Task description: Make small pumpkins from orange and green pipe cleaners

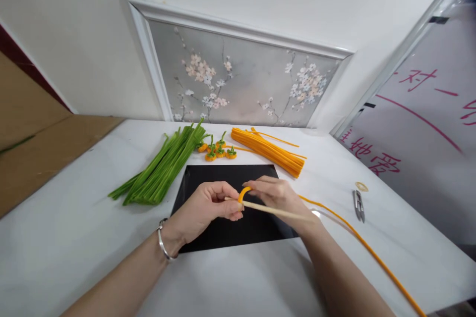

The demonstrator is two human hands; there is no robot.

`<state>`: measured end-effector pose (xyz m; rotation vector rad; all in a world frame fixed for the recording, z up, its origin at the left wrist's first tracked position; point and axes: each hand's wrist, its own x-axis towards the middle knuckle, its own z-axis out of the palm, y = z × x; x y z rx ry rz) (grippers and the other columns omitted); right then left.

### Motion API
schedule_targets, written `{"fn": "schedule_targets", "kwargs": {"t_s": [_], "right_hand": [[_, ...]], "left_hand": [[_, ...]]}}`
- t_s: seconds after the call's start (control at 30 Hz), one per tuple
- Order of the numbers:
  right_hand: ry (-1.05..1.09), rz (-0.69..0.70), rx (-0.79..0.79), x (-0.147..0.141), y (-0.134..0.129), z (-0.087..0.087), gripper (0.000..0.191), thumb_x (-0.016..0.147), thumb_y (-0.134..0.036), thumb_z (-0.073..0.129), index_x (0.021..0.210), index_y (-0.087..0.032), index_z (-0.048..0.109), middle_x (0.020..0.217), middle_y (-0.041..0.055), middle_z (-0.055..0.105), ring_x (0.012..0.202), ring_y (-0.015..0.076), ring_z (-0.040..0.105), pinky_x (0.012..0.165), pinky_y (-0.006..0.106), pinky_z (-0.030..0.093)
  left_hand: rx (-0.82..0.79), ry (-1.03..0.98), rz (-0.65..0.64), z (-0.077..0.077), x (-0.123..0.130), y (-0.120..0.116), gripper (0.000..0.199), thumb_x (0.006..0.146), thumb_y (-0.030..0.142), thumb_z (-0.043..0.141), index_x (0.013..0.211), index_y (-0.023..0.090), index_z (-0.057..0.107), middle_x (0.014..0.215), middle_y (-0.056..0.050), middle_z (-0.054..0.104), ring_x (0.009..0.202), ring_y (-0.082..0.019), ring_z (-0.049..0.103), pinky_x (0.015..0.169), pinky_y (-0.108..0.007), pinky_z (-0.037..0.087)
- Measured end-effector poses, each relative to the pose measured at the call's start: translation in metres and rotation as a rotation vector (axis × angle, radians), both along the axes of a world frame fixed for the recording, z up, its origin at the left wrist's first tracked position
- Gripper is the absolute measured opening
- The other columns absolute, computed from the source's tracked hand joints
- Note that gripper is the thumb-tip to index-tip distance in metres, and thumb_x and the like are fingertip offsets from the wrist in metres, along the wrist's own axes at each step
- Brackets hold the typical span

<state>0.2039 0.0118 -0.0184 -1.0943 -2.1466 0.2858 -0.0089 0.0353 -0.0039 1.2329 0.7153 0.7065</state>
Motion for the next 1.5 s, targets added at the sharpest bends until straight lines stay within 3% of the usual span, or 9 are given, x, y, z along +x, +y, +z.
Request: {"fn": "schedule_targets", "kwargs": {"t_s": [0.1, 0.2, 0.3, 0.5, 0.83, 1.0, 1.2, 1.3, 1.5], "right_hand": [[-0.196, -0.013, -0.007, -0.019, -0.004, -0.007, 0.029, 0.098, -0.021, 0.041, 0.091, -0.021, 0.069, 0.082, 0.0029, 0.07, 0.072, 0.0134, 0.065, 0.066, 0.022, 0.051], [-0.23, -0.086, 0.026, -0.026, -0.006, -0.015, 0.022, 0.098, -0.022, 0.044, 0.098, -0.021, 0.066, 0.092, 0.0039, 0.071, 0.082, 0.0156, 0.068, 0.072, 0.023, 0.05], [-0.238, -0.169, 0.032, -0.023, -0.007, -0.017, 0.019, 0.097, -0.024, 0.046, 0.101, -0.021, 0.065, 0.088, 0.0044, 0.07, 0.077, 0.0158, 0.067, 0.065, 0.023, 0.048], [-0.332, -0.092, -0.002, -0.025, -0.017, -0.007, 0.02, 0.095, -0.018, 0.044, 0.084, -0.02, 0.061, 0.07, 0.0007, 0.062, 0.059, 0.0135, 0.058, 0.055, 0.024, 0.039], [-0.347, -0.074, 0.076, -0.035, -0.03, 0.007, 0.021, 0.094, -0.023, 0.046, 0.075, -0.019, 0.055, 0.066, 0.0, 0.058, 0.053, 0.0124, 0.051, 0.049, 0.027, 0.026], [-0.407, -0.119, 0.257, -0.035, -0.029, 0.013, 0.024, 0.096, -0.019, 0.045, 0.075, -0.019, 0.058, 0.065, 0.0011, 0.059, 0.056, 0.0131, 0.053, 0.051, 0.027, 0.027], [-0.233, -0.205, 0.307, -0.018, -0.015, 0.025, 0.02, 0.096, -0.021, 0.048, 0.097, -0.022, 0.067, 0.086, 0.0042, 0.069, 0.074, 0.0153, 0.062, 0.066, 0.026, 0.044], [-0.097, -0.145, 0.195, -0.009, -0.009, 0.028, 0.022, 0.097, -0.028, 0.049, 0.1, -0.023, 0.07, 0.093, 0.0051, 0.071, 0.08, 0.0158, 0.065, 0.074, 0.026, 0.05], [0.017, 0.041, -0.174, 0.005, -0.005, 0.034, 0.019, 0.095, -0.029, 0.053, 0.101, -0.026, 0.07, 0.089, -0.0007, 0.07, 0.077, 0.0129, 0.066, 0.072, 0.023, 0.05]], "left_hand": [[0.077, -0.019, 0.145, -0.002, 0.002, -0.001, 0.015, 0.072, 0.024, 0.077, 0.076, 0.015, 0.067, 0.066, 0.001, 0.07, 0.06, -0.009, 0.065, 0.061, -0.02, 0.053], [0.163, -0.001, 0.189, -0.003, 0.002, 0.002, 0.012, 0.075, 0.024, 0.075, 0.079, 0.015, 0.067, 0.07, 0.001, 0.07, 0.065, -0.01, 0.066, 0.065, -0.02, 0.054], [0.231, 0.044, 0.205, -0.002, 0.0, 0.003, 0.012, 0.076, 0.024, 0.073, 0.08, 0.016, 0.065, 0.073, 0.0, 0.071, 0.066, -0.011, 0.067, 0.068, -0.023, 0.054], [0.49, 0.232, 0.285, 0.001, -0.001, 0.002, 0.01, 0.078, 0.026, 0.067, 0.08, 0.017, 0.067, 0.075, 0.0, 0.069, 0.068, -0.014, 0.066, 0.065, -0.024, 0.053], [0.84, 0.447, 0.298, -0.009, -0.001, 0.001, 0.01, 0.089, 0.024, 0.055, 0.086, 0.02, 0.063, 0.077, 0.002, 0.068, 0.069, -0.012, 0.062, 0.065, -0.022, 0.048], [0.81, 0.434, 0.23, -0.012, -0.001, 0.001, 0.011, 0.091, 0.022, 0.051, 0.093, 0.021, 0.062, 0.087, 0.0, 0.071, 0.076, -0.013, 0.066, 0.07, -0.023, 0.05], [0.549, 0.305, 0.079, -0.005, -0.002, -0.001, 0.004, 0.087, 0.021, 0.057, 0.086, 0.019, 0.061, 0.081, 0.001, 0.07, 0.078, -0.014, 0.068, 0.073, -0.025, 0.053], [0.442, 0.223, 0.041, -0.002, -0.001, -0.004, 0.003, 0.085, 0.018, 0.059, 0.088, 0.019, 0.06, 0.08, 0.001, 0.069, 0.078, -0.014, 0.069, 0.075, -0.025, 0.054], [0.311, 0.123, -0.009, 0.007, 0.003, -0.011, 0.008, 0.08, 0.016, 0.064, 0.088, 0.018, 0.065, 0.079, 0.0, 0.071, 0.075, -0.015, 0.071, 0.075, -0.026, 0.057]]}}
